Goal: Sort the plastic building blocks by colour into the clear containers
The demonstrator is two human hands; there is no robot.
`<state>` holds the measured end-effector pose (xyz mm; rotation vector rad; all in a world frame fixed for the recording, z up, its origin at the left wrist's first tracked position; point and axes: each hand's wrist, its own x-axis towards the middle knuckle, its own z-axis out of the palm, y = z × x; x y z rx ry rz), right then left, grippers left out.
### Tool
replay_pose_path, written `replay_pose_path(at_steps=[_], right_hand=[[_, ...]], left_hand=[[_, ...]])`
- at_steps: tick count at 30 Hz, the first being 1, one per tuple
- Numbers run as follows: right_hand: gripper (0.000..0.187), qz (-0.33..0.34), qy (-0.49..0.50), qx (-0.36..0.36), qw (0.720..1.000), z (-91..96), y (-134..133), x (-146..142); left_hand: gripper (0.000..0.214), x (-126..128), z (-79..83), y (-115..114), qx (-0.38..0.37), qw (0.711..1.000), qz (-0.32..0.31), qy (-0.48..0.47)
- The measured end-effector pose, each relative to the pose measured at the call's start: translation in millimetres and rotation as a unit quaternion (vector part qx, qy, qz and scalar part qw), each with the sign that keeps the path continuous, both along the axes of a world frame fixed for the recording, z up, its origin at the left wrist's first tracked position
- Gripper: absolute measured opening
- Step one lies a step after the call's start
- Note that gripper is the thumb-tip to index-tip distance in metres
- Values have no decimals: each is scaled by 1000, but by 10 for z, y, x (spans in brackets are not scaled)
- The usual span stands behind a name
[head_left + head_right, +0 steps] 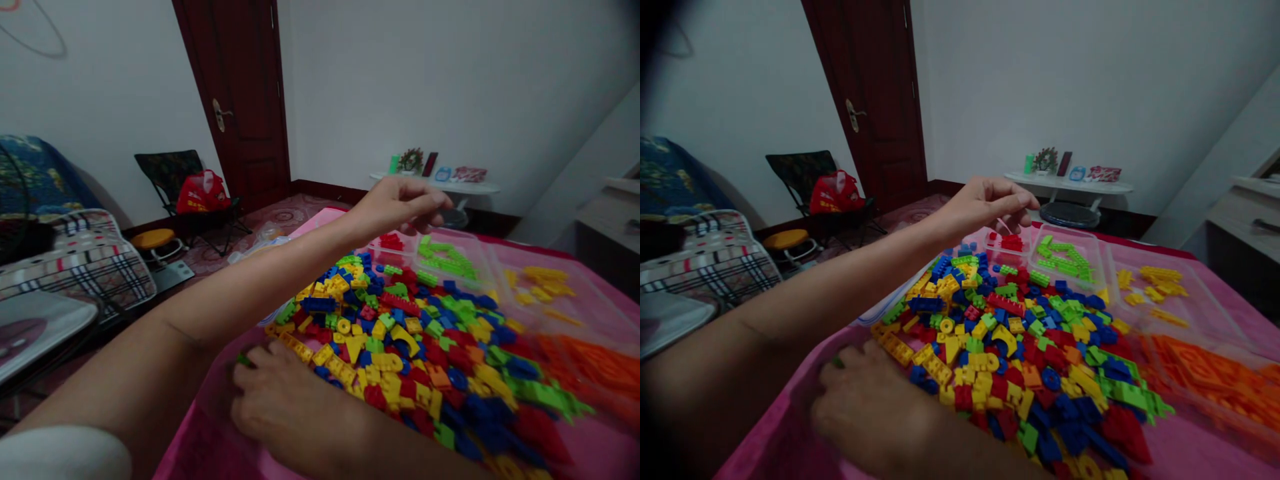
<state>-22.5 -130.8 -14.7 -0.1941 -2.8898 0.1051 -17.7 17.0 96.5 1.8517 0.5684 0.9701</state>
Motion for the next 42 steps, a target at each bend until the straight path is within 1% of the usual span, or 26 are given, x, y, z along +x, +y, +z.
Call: replay_pose_path(at_steps=[3,5,8,11,13,15,17,19,21,23,25,27,29,31,33,37,40,42], right_hand=[[12,-32,-26,15,999,-40,7,-54],[12,-73,-38,20,996,-61,14,-43],[19,-141,-74,18,987,-72,61,14],[24,-203,-124,21,971,-40,172,106],[27,-259,-158,13,953,18,270,203],[30,-314,-166,-7,935,98,365,342],[32,-350,-153,-30,924,175,437,519],[31,-372,-123,-53,918,220,481,718],[28,-396,-70,-74,913,218,508,915],[29,-413,2,-92,906,185,536,1086],[30,-417,67,-113,899,150,569,1209],[32,-413,124,-129,893,138,593,1271],[32,-399,170,-133,891,159,586,1268],[31,-381,176,-142,897,205,530,1213],[30,-372,136,-162,904,260,426,1129],[19,-369,30,-193,909,304,162,962],[36,-302,-77,-184,932,219,2,858],[35,-266,-152,-151,940,128,-57,804]], left_hand=[[20,-17,-37,-22,-12,1000,2,-1],[20,-30,-59,-36,-23,1000,8,-6],[20,-45,-79,-76,-36,999,10,-22],[21,-45,-93,-126,-45,998,15,-39],[22,-30,-115,-138,-53,997,20,-54],[23,-2,-160,-116,-63,995,23,-73],[23,33,-232,-63,-71,993,25,-86],[23,62,-327,7,-72,993,34,-86],[22,68,-439,79,-66,993,55,-78],[23,39,-553,145,-64,992,78,-72],[25,-22,-655,205,-69,990,99,-70],[28,-100,-730,260,-61,989,122,-56],[29,-170,-773,309,-40,987,154,-36],[29,-217,-793,350,-20,983,181,-23],[29,-243,-806,382,-14,982,185,-14],[28,-269,-850,431,3,987,151,52],[27,-284,-891,453,57,981,150,111],[25,-288,-904,455,95,975,153,130]])
